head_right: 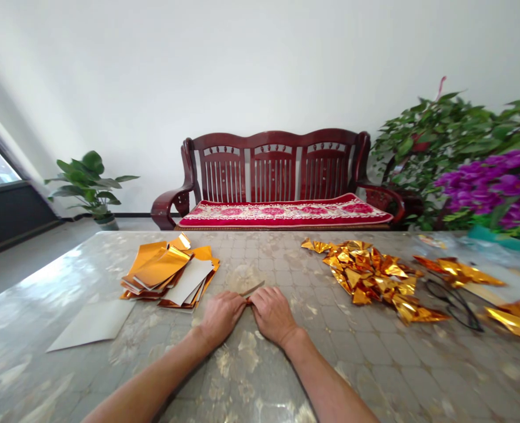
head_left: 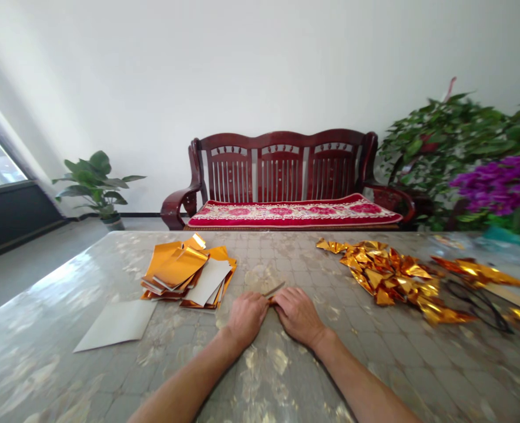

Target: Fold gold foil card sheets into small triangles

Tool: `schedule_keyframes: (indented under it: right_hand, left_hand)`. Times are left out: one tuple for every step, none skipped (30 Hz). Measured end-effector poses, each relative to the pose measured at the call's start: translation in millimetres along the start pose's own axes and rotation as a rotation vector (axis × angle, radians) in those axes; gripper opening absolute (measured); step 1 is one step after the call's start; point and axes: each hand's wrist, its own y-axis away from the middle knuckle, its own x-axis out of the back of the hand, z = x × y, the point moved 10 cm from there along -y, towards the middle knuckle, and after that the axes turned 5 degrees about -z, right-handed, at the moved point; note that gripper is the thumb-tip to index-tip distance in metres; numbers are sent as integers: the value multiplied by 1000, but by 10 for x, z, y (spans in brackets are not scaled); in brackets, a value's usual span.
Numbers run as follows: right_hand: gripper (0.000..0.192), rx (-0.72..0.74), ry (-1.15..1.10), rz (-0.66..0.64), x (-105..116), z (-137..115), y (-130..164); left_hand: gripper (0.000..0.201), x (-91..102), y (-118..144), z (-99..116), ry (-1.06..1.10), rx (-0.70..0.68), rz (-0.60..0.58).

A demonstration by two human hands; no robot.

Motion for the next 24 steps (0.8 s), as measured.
schedule_keyframes:
  right_hand:
    - [15,3,-28,1,15,0,8]
    - [14,0,-43,1,23,7,11]
    - [14,-9,-47,1,23,24,9]
    - [15,-20,-44,-1,15,45,2]
    - [18,-30,-40,-3,1,66,-8]
    - [20,-39,-40,-3,-15,89,-20]
    - [21,-49,-44,-1,-31,112,-32]
    - [20,-63,-51,3,-43,138,-41]
    - [19,-81,-60,9,-53,164,-48]
    - [17,-101,-67,14,-58,190,-53]
    - [16,-122,-71,18,-61,212,-55]
    - [15,-141,-75,19,-61,228,-56]
    - [14,-159,-78,17,-60,239,-58]
    - [15,-175,-81,13,-58,246,-59]
    - [15,-190,-82,8,-55,250,-61]
    - [16,-204,-83,2,-52,253,-64]
    - [17,-219,-82,-2,-50,256,-67]
    - [17,-234,-80,-6,-47,260,-70]
    - [18,-248,-77,-9,-46,266,-72]
    - [18,-262,-72,-13,-46,274,-74]
    - [18,-272,-70,-15,-47,281,-75]
    - [18,-280,-68,-18,-47,290,-76]
    - [18,-287,-66,-19,-47,299,-77]
    - [18,-292,-64,-21,-47,307,-78]
  left_hand:
    - [31,-2,-4,7,24,20,8]
    - [29,-7,-5,9,60,37,9]
    - [28,-14,-2,5,104,51,8]
    - [25,-21,4,-8,150,64,6]
    - [23,-26,12,-27,192,75,6]
    - [21,-28,20,-50,223,81,9]
    - [21,-27,28,-79,246,87,14]
    - [23,-25,35,-112,265,92,20]
    - [25,-25,39,-144,281,94,23]
    - [27,-29,40,-172,295,95,23]
    - [27,-37,37,-197,307,96,19]
    - [27,-48,32,-219,317,99,14]
    - [27,-57,26,-242,324,108,11]
    - [26,-66,20,-264,329,121,10]
    - [25,-75,14,-285,333,136,9]
    - [24,-84,9,-304,337,152,8]
    - [23,-89,4,-320,344,167,10]
    - [22,-93,1,-332,353,179,12]
    - [22,-95,-2,-341,364,188,14]
    - [21,-96,-4,-349,375,196,17]
    - [20,-94,-5,-360,383,209,21]
    - [19,-92,-4,-371,391,223,26]
    - [18,-89,-3,-383,397,239,31]
    - [16,-85,-2,-396,402,256,37]
